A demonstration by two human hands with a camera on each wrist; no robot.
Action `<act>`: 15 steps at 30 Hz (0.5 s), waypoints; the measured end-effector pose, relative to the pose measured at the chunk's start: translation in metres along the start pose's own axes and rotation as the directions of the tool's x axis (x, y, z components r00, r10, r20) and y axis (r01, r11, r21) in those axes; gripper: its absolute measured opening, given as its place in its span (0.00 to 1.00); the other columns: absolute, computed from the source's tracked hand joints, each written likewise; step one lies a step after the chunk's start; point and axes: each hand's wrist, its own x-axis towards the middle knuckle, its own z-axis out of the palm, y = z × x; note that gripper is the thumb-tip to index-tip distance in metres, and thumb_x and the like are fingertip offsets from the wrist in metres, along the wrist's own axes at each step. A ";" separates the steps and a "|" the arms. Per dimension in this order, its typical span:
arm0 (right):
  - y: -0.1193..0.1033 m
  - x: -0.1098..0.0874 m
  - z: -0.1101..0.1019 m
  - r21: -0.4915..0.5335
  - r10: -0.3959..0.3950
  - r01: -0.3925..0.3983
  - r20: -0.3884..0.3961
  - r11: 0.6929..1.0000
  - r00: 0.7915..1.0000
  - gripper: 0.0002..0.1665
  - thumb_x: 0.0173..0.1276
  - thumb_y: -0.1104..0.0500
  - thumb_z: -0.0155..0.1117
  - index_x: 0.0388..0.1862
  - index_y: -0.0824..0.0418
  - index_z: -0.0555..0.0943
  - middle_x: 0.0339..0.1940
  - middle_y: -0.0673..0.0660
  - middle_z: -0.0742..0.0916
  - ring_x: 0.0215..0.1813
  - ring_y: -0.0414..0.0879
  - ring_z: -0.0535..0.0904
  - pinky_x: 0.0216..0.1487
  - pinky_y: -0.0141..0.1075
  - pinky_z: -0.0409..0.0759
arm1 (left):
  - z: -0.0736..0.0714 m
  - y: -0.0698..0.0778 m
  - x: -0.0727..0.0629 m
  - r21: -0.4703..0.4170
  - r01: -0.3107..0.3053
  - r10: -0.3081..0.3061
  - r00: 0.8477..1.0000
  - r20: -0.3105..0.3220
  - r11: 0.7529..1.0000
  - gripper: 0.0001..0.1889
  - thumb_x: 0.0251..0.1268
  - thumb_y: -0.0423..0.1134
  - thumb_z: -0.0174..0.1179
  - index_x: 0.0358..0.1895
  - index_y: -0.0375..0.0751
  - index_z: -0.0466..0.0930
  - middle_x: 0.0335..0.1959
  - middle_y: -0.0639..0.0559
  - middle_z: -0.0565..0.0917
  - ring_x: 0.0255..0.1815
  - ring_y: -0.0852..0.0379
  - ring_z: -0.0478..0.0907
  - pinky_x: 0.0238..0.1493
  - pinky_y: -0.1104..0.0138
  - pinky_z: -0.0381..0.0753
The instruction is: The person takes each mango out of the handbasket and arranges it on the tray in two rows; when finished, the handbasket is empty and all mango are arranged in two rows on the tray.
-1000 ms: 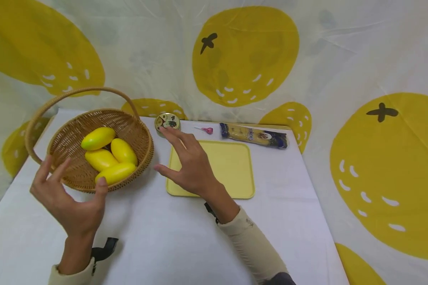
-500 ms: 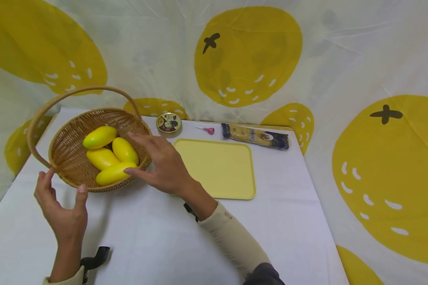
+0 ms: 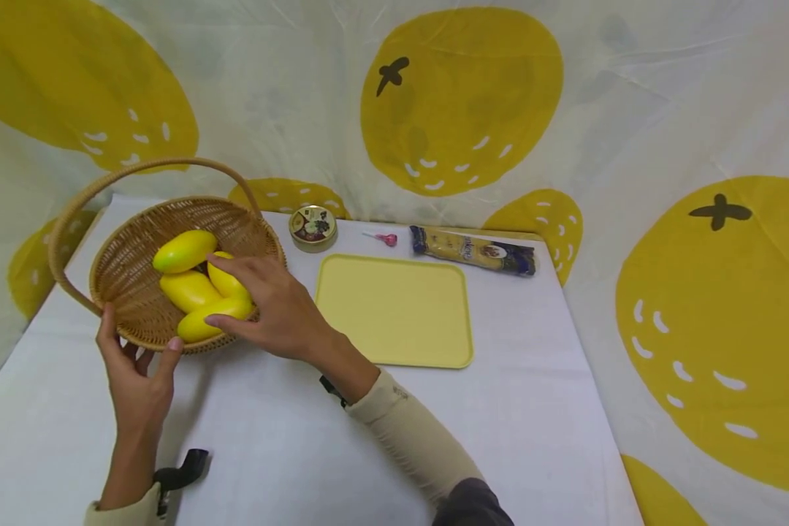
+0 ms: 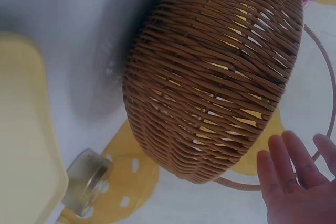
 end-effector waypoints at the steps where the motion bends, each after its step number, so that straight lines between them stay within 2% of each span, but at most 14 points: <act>1: 0.000 0.000 0.001 -0.002 0.007 -0.007 0.008 1.000 1.000 0.46 0.68 0.42 0.77 0.80 0.53 0.71 0.71 0.51 0.83 0.71 0.44 0.76 0.75 0.31 0.70 | 0.001 0.000 0.000 -0.007 -0.001 0.001 1.000 0.002 1.000 0.53 0.64 0.34 0.70 0.87 0.57 0.47 0.88 0.56 0.51 0.83 0.37 0.59 0.82 0.55 0.64; 5: 0.004 0.000 0.006 0.015 0.041 -0.042 0.056 0.999 0.998 0.44 0.67 0.43 0.78 0.78 0.53 0.75 0.69 0.53 0.84 0.70 0.45 0.77 0.74 0.34 0.72 | 0.002 0.001 -0.004 -0.009 -0.011 0.011 1.000 0.006 1.000 0.54 0.61 0.33 0.70 0.87 0.57 0.47 0.87 0.55 0.52 0.82 0.40 0.59 0.80 0.56 0.66; 10: 0.005 0.002 0.012 0.037 0.070 -0.075 0.142 0.996 0.987 0.41 0.67 0.44 0.79 0.76 0.52 0.77 0.69 0.54 0.83 0.71 0.46 0.76 0.74 0.37 0.73 | 0.003 -0.004 -0.008 0.015 -0.039 0.039 0.999 0.015 0.999 0.56 0.58 0.31 0.71 0.87 0.55 0.47 0.87 0.53 0.52 0.82 0.43 0.60 0.75 0.63 0.68; 15: 0.005 0.007 0.018 0.014 0.106 -0.114 0.268 0.993 0.957 0.37 0.70 0.44 0.76 0.75 0.50 0.78 0.71 0.52 0.82 0.72 0.45 0.75 0.73 0.38 0.73 | 0.003 -0.007 -0.011 0.021 -0.056 0.055 0.998 0.018 0.998 0.56 0.57 0.30 0.71 0.87 0.55 0.47 0.88 0.54 0.51 0.83 0.44 0.58 0.74 0.65 0.67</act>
